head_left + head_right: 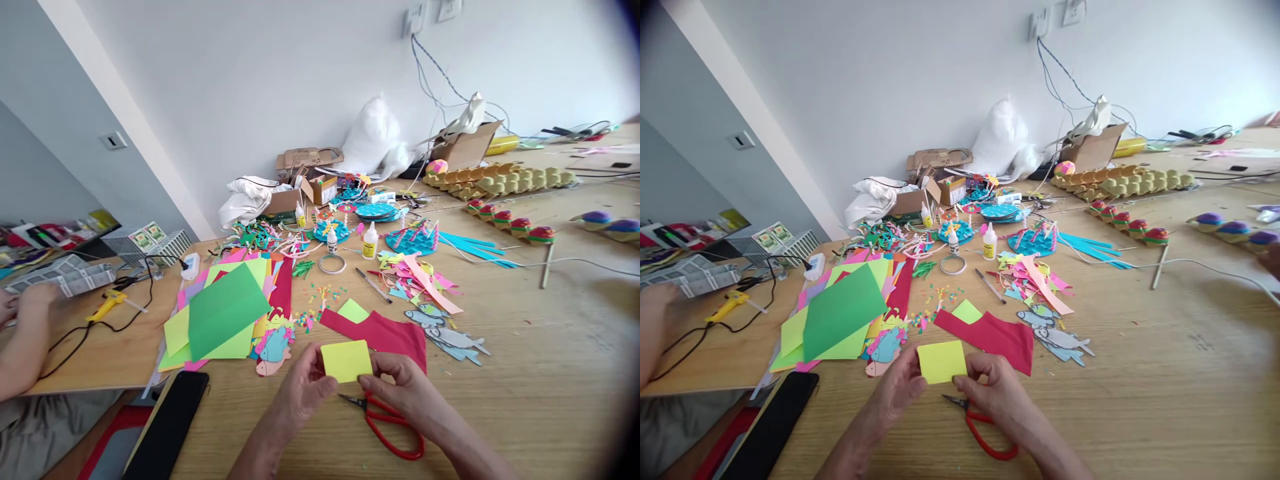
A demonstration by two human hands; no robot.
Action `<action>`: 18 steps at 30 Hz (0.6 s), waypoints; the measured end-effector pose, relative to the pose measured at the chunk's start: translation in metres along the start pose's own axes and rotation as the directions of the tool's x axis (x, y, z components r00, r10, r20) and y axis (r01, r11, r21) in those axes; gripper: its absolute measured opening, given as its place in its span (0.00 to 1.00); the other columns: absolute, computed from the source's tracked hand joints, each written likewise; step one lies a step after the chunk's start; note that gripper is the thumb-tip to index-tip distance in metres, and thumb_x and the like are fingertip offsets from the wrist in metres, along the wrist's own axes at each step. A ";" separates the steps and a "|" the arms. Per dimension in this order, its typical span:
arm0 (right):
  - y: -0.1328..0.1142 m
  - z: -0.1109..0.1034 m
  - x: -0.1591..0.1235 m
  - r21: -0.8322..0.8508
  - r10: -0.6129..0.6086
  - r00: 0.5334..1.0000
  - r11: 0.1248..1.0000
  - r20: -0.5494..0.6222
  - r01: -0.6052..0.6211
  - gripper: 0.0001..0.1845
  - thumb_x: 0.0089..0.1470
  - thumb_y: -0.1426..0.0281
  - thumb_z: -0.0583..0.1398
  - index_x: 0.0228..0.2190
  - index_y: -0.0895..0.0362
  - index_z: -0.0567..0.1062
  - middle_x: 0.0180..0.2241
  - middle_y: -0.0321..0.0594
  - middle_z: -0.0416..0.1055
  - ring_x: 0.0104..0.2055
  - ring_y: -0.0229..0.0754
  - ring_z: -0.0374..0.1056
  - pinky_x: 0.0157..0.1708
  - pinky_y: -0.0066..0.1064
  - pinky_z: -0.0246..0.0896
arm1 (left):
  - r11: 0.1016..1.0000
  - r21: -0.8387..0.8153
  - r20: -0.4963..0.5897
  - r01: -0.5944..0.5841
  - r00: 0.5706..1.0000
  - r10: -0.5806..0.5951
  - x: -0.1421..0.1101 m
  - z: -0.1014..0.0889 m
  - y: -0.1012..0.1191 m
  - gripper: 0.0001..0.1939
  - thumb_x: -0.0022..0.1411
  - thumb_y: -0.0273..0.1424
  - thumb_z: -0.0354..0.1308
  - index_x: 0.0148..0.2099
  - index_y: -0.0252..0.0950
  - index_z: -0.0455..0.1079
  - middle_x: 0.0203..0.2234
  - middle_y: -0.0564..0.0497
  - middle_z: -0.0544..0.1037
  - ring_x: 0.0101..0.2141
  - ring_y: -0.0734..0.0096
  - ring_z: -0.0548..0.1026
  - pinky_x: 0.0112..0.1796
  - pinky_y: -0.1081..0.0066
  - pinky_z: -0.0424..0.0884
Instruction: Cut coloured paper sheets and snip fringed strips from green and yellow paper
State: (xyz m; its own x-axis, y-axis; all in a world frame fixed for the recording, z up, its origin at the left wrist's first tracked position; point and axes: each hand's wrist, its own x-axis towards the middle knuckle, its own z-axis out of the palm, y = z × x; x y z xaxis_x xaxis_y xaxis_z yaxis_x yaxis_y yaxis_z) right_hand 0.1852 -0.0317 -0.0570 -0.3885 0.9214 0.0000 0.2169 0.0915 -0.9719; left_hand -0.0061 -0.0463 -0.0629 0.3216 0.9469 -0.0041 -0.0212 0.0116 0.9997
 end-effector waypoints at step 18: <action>0.012 -0.008 0.009 0.078 -0.044 0.996 0.996 -0.073 0.050 0.13 0.45 0.59 0.59 0.27 0.57 0.69 0.23 0.35 0.65 0.26 0.37 0.60 0.24 0.27 0.56 | 0.938 0.348 -0.149 -0.003 0.987 0.058 0.009 0.008 0.002 0.10 0.51 0.26 0.53 0.35 0.33 0.74 0.29 0.48 0.76 0.31 0.66 0.71 0.35 0.69 0.66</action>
State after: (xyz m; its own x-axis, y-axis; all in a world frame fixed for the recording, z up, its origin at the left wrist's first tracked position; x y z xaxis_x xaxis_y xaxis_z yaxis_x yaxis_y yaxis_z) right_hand 0.1912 -0.0195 -0.0663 -0.3313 0.9416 0.0605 0.1267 0.1079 -0.9861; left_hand 0.0043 -0.0401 -0.0603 0.1750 0.9833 0.0505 0.3082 -0.1034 0.9457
